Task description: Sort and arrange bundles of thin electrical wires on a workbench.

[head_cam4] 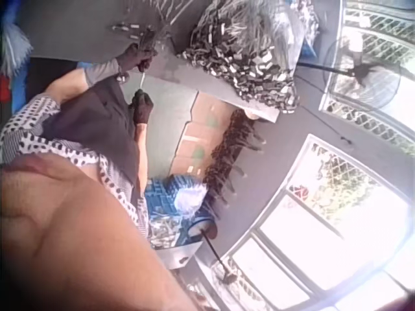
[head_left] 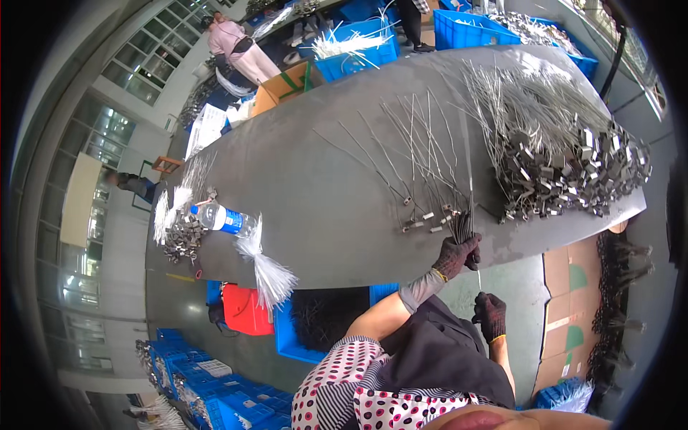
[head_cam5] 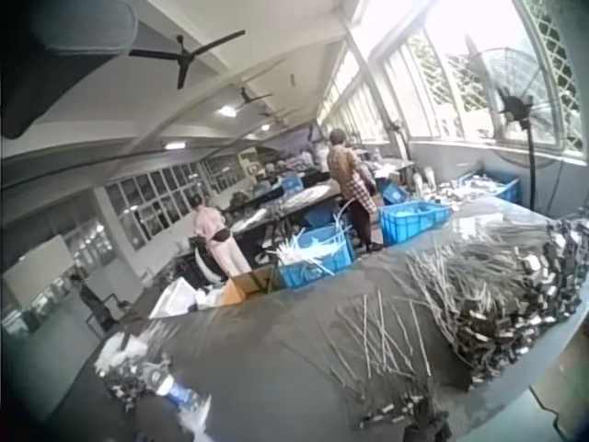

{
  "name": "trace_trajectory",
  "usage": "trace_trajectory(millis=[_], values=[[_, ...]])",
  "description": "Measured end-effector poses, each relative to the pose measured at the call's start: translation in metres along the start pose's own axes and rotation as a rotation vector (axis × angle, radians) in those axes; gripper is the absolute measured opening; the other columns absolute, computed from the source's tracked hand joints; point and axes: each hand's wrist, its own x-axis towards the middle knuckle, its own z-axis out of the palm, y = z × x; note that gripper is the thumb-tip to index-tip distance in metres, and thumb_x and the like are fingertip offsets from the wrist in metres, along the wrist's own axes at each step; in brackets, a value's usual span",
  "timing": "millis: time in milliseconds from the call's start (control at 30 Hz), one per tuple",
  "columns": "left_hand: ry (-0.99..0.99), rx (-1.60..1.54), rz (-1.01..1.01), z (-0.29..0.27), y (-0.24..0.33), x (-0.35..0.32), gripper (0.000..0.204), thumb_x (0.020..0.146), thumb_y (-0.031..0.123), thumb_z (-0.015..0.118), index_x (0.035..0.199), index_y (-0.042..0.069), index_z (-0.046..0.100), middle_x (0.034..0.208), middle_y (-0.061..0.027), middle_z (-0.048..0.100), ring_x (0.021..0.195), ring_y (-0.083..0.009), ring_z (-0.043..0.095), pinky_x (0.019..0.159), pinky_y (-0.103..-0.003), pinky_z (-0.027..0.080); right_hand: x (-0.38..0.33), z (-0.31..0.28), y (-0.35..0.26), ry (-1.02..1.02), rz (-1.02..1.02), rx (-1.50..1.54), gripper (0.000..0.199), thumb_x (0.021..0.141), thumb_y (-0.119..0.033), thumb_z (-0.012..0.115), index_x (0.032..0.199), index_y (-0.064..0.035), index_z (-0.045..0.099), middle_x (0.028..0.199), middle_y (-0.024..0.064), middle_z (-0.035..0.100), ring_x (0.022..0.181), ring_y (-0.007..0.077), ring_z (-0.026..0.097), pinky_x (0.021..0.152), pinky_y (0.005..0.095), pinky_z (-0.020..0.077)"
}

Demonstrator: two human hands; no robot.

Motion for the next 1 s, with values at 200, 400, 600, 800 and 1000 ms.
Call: trace_trajectory(millis=[200, 400, 600, 800, 1000], values=[[0.019, 0.033, 0.056, -0.054, 0.055, 0.044, 0.034, 0.092, 0.037, 0.066, 0.095, 0.003, 0.069, 0.073, -0.0053, 0.067, 0.057, -0.015, 0.066, 0.043, -0.028, 0.054, 0.036, -0.013, 0.033, -0.122, -0.055, -0.028, 0.035, 0.09, -0.031, 0.064, 0.106, 0.0002, 0.064, 0.082, 0.004, 0.063, 0.07, 0.0127, 0.059, 0.056, 0.027, 0.0469], [-0.177, 0.413, 0.282, -0.049, -0.003, 0.06, 0.036, 0.094, 0.028, 0.066, 0.119, 0.002, 0.064, 0.114, -0.0074, 0.068, 0.1, -0.0114, 0.063, 0.083, -0.03, 0.054, 0.084, 0.065, -0.076, 0.021, -0.087, -0.043, 0.063, 0.089, -0.063, 0.056, 0.12, -0.0072, 0.057, 0.108, 0.0104, 0.064, 0.083, 0.0182, 0.063, 0.054, 0.0279, 0.0441], [-0.181, 0.379, 0.395, -0.029, 0.031, 0.068, 0.039, 0.095, 0.026, 0.065, 0.124, 0.001, 0.061, 0.114, -0.0045, 0.068, 0.103, -0.0097, 0.061, 0.085, -0.028, 0.05, 0.148, 0.091, -0.128, 0.041, -0.243, -0.162, 0.061, 0.097, -0.058, 0.044, 0.112, -0.0008, 0.06, 0.101, 0.0131, 0.066, 0.082, 0.0241, 0.065, 0.067, 0.0398, 0.0551], [0.216, 0.717, 0.258, -0.094, 0.045, 0.09, 0.031, 0.089, 0.037, 0.07, 0.091, 0.007, 0.073, 0.078, -0.0002, 0.072, 0.071, -0.0137, 0.067, 0.065, -0.032, 0.05, 0.202, 0.074, -0.164, 0.783, -0.873, -1.333, 0.044, 0.087, -0.039, 0.06, 0.119, -0.0089, 0.061, 0.12, 0.0201, 0.06, 0.111, 0.0361, 0.057, 0.094, 0.0487, 0.0451], [0.331, 0.805, 0.193, -0.129, 0.089, 0.061, 0.032, 0.089, 0.038, 0.067, 0.087, 0.007, 0.072, 0.069, -0.0004, 0.067, 0.066, -0.0105, 0.063, 0.06, -0.029, 0.048, 0.271, 0.019, -0.131, 0.787, -0.736, -1.615, 0.038, 0.09, -0.034, 0.054, 0.12, -0.0114, 0.061, 0.116, 0.0181, 0.062, 0.107, 0.0394, 0.059, 0.086, 0.0477, 0.0497]])
